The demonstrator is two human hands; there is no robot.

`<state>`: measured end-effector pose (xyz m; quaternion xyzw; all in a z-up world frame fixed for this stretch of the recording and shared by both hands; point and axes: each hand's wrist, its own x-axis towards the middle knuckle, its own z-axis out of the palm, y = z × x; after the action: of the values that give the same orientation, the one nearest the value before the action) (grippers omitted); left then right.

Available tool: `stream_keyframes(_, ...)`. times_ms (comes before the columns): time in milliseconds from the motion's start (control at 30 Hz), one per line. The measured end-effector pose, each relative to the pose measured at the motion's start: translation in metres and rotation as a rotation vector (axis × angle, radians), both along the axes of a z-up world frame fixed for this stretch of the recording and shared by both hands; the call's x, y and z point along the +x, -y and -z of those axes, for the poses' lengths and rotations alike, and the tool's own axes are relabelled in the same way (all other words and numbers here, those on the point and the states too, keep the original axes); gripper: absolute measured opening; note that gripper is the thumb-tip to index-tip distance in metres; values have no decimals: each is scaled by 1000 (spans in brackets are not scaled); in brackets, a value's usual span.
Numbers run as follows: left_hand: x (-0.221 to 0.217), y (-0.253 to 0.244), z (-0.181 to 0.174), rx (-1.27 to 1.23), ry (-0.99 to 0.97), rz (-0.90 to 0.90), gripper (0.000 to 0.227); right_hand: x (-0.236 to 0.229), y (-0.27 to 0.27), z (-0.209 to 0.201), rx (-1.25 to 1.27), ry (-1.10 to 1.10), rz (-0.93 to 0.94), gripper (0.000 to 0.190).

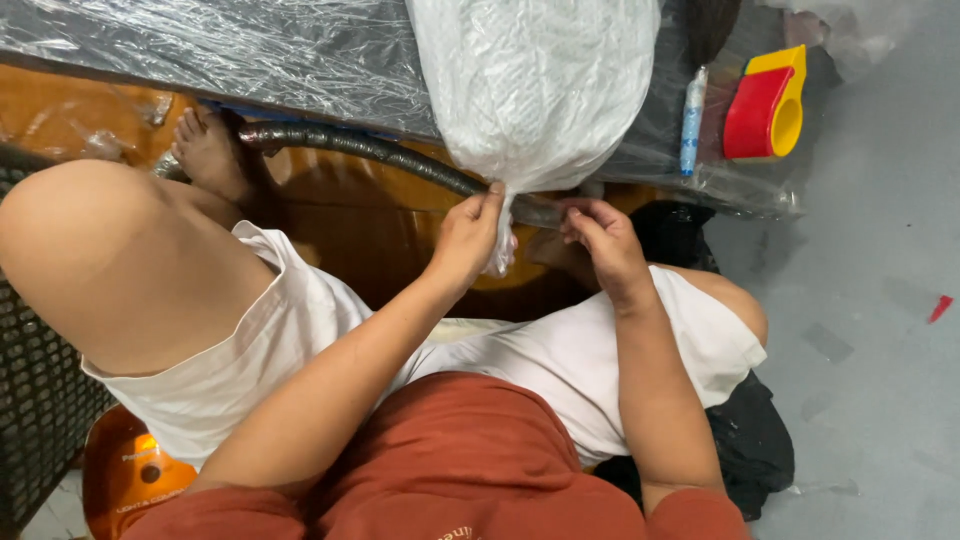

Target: Wrapping a foam cushion in clear plastic wrap, securing it with tape, and then placing it inside a black plastic bag.

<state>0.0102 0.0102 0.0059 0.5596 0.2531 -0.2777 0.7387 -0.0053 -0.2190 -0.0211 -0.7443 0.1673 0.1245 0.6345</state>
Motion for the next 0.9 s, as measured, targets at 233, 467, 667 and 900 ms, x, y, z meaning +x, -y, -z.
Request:
stream_keyframes(233, -5, 14, 38, 27, -32, -42, 46, 17, -40, 23, 91, -224, 111, 30)
stream_keyframes(467, -4, 15, 22, -193, -188, -111, 48, 38, -34, 105, 150, -322, 189, 27)
stream_keyframes(667, -8, 7, 2, -391, -250, -137, 52, 51, -66, 105, -105, -377, -85, 33)
stream_keyframes(900, -16, 15, 21, -514, -183, -219, 40, 66, -75, 93, -441, -424, -446, 45)
